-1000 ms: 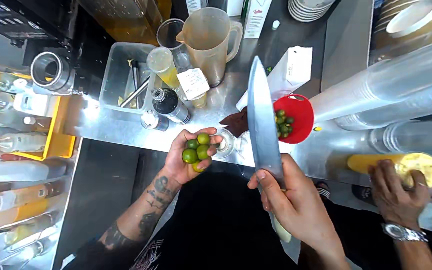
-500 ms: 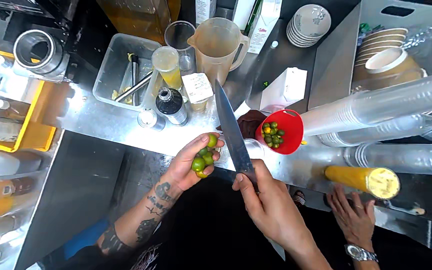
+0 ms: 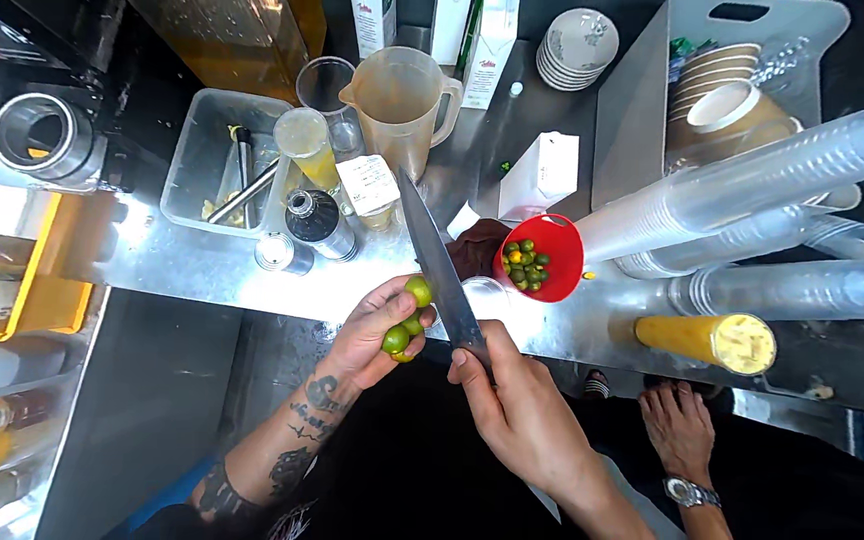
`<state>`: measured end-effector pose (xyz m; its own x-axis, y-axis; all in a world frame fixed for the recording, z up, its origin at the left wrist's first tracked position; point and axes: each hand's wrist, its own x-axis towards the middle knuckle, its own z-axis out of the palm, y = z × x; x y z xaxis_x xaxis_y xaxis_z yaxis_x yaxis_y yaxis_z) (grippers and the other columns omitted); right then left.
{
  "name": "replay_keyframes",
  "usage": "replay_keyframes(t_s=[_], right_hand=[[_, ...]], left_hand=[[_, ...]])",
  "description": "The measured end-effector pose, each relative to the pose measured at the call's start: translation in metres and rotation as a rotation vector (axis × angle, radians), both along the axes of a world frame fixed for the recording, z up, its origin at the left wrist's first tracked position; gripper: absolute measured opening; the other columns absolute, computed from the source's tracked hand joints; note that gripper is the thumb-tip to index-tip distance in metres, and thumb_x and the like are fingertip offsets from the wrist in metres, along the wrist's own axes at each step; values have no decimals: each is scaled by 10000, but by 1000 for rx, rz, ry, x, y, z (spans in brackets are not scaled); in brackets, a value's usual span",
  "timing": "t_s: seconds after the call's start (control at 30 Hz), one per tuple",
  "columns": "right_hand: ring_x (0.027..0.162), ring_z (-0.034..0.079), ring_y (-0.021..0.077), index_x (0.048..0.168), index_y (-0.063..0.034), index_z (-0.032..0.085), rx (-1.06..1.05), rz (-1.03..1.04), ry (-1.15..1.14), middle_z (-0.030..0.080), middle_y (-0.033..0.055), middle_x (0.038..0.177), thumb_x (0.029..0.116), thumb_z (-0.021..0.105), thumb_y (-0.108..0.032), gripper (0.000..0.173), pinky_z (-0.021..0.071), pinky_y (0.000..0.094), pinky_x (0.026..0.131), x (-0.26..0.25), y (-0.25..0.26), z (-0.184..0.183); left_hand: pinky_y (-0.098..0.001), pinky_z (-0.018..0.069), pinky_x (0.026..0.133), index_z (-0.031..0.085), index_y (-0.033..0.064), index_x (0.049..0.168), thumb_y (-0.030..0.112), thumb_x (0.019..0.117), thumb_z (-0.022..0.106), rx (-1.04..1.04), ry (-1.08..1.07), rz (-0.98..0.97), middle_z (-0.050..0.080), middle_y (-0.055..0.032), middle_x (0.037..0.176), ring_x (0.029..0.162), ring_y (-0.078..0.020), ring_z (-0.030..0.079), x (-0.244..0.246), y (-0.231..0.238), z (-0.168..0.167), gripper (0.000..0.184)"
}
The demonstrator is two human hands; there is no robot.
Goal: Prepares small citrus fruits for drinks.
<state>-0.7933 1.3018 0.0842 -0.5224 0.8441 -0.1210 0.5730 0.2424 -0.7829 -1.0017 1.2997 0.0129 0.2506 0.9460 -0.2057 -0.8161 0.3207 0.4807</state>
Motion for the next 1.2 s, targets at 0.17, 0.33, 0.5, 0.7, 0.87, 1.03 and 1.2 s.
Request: replay_keyframes(t_s=[0.17,0.33,0.5,0.7,0.87,1.03,1.2], right_hand=[[589,597,25,1199,-119,556,-11,8,19,652,-66,777,1104,416,-313,258,525,234,508,3,2,1],[550,580,37,1188,-120,550,-12,21,-36,624,-71,733,1098,405,-331,272,514,252,475,13,-8,5],[609,593,20,1156,-95,549,83,-9,72,648,-57,775,1100,426,-270,221,522,219,539,-6,12,11],[592,608,49,1141,-89,558,48,4,-17,641,-45,748,1094,424,-289,245,533,250,516,-2,-2,5],[627,616,52,1138,-94,527,97,-9,23,635,-42,757,1096,431,-266,201,541,247,560,-19,6,5],[624,615,52,1117,-84,553,19,10,28,645,-36,765,1090,431,-263,218,540,244,564,-14,3,5],[623,616,63,1144,-92,534,-9,32,29,638,-33,762,1097,423,-276,221,541,258,565,-13,-1,1]], left_hand=[[-219,537,566,710,132,1179,283,966,718,44,49,2,687,-105,971,660,-105,631,0,5,4,261],[-203,529,551,717,134,1144,318,964,718,82,156,11,686,-82,933,639,-87,620,-3,9,12,257],[-198,521,555,743,132,1127,256,941,756,168,311,-51,706,-85,919,631,-74,613,4,5,16,224],[-213,536,549,734,114,1133,264,961,730,151,327,-7,699,-95,905,610,-90,618,-5,9,20,228],[-207,529,541,745,129,1119,287,940,755,181,401,-19,706,-75,913,610,-75,608,-8,6,22,239],[-203,531,551,741,116,1107,282,944,751,197,380,-45,704,-78,901,614,-78,615,-8,6,18,233],[-212,532,535,738,107,1070,286,928,771,204,465,-78,697,-77,881,592,-80,601,-17,6,21,230]])
